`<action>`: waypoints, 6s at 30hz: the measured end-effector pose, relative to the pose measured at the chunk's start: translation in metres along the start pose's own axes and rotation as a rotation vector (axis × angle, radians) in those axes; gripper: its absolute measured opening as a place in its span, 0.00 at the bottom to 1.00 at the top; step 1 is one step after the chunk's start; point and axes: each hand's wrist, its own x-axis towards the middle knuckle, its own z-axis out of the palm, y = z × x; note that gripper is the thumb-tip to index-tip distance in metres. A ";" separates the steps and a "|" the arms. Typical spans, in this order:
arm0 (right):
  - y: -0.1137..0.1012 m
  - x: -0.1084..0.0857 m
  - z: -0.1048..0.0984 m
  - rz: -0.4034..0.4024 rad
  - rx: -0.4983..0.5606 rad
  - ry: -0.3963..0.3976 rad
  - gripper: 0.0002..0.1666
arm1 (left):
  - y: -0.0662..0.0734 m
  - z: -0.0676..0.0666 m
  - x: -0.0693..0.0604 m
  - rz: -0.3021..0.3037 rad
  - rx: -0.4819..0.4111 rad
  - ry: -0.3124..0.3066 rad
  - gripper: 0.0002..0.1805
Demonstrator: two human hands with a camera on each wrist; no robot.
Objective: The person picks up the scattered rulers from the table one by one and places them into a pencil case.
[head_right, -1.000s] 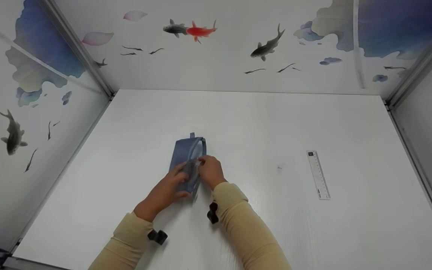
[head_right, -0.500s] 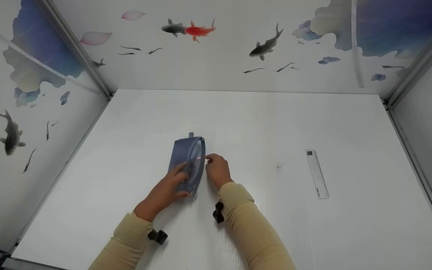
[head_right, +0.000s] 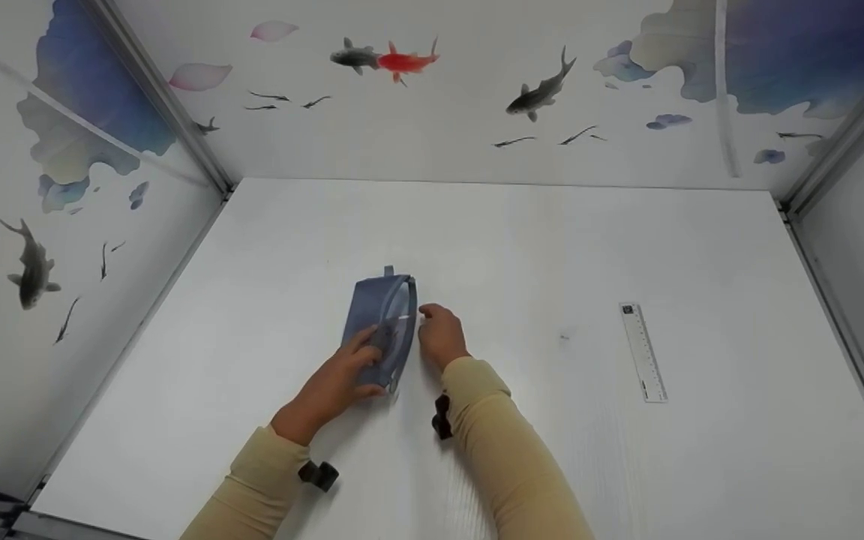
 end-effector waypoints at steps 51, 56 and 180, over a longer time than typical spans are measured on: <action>-0.011 0.019 0.018 0.010 0.094 -0.091 0.30 | -0.003 0.003 0.000 0.070 0.007 0.000 0.22; -0.012 0.017 0.018 0.013 0.094 -0.100 0.32 | -0.002 0.002 0.001 0.073 0.018 0.002 0.23; 0.119 -0.113 -0.166 -0.133 -0.673 0.303 0.31 | 0.006 0.005 0.001 -0.036 -0.016 -0.006 0.22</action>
